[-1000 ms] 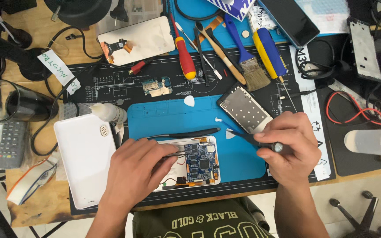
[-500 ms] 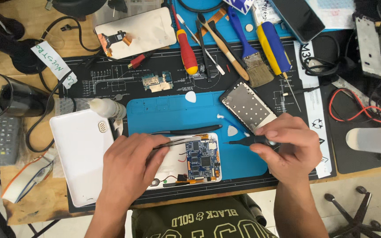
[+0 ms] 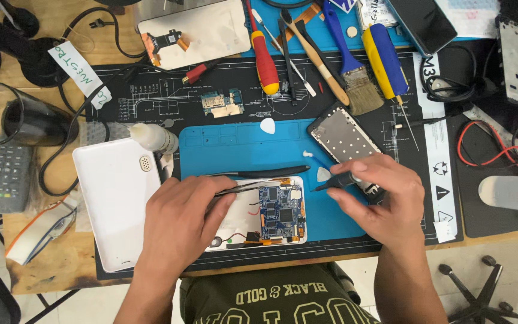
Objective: The person uses tweezers and a screwdriver to manipulate components on a disassembled white smartphone motherboard. They adjust ribbon cables and small parts on the circuit board while the phone remains open on a blue mat.
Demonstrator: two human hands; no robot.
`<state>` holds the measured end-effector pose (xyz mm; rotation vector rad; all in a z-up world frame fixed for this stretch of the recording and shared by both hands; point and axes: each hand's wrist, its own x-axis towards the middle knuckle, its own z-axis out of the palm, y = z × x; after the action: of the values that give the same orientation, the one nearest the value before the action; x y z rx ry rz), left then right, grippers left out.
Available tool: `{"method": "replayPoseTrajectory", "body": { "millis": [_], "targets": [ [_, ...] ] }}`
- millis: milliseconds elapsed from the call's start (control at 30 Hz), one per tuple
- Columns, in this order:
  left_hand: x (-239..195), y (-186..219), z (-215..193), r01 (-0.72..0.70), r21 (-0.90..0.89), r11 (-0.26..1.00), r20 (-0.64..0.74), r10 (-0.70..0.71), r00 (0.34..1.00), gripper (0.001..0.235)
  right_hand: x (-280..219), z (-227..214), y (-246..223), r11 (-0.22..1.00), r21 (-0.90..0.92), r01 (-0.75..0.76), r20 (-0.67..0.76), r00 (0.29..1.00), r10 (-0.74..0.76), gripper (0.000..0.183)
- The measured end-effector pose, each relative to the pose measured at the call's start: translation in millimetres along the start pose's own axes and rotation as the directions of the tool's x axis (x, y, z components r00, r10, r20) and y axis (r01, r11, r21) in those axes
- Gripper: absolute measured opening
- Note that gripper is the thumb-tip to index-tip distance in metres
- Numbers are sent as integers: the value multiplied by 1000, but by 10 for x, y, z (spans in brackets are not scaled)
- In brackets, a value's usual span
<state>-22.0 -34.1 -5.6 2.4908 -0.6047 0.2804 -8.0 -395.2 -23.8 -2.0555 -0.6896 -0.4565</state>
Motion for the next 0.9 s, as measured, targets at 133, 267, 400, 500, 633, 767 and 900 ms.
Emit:
{"method": "replayPoseTrajectory", "body": {
  "millis": [133,267,400,500,633,767,900],
  "targets": [
    [-27,-6,-19,15,10,1000,-2,-15,1000,16,18,12,-16,1000,-27,-2,36,999,3,67],
    [-41,-2,-48,1,13,1000,-17,0,1000,13,35,30,-60,997,61,-40,42,998,38,51],
    [-39,-5,-63,-7,15,1000,-17,8,1000,13,65,29,-67,988,151,38,-19,999,-35,23],
    [-18,-6,-71,-17,1,1000,-15,17,1000,13,6,69,-55,968,250,32,-80,997,-12,15],
    [-15,-1,-75,-18,5,1000,-6,18,1000,12,102,63,-146,950,310,40,-44,999,-27,15],
    [-14,-3,-71,-17,-2,1000,-10,17,1000,12,188,138,-316,885,436,-162,-3,983,181,27],
    [4,10,-71,-35,-5,999,-16,35,999,12,272,170,-400,798,526,-296,118,954,276,32]
  ]
}}
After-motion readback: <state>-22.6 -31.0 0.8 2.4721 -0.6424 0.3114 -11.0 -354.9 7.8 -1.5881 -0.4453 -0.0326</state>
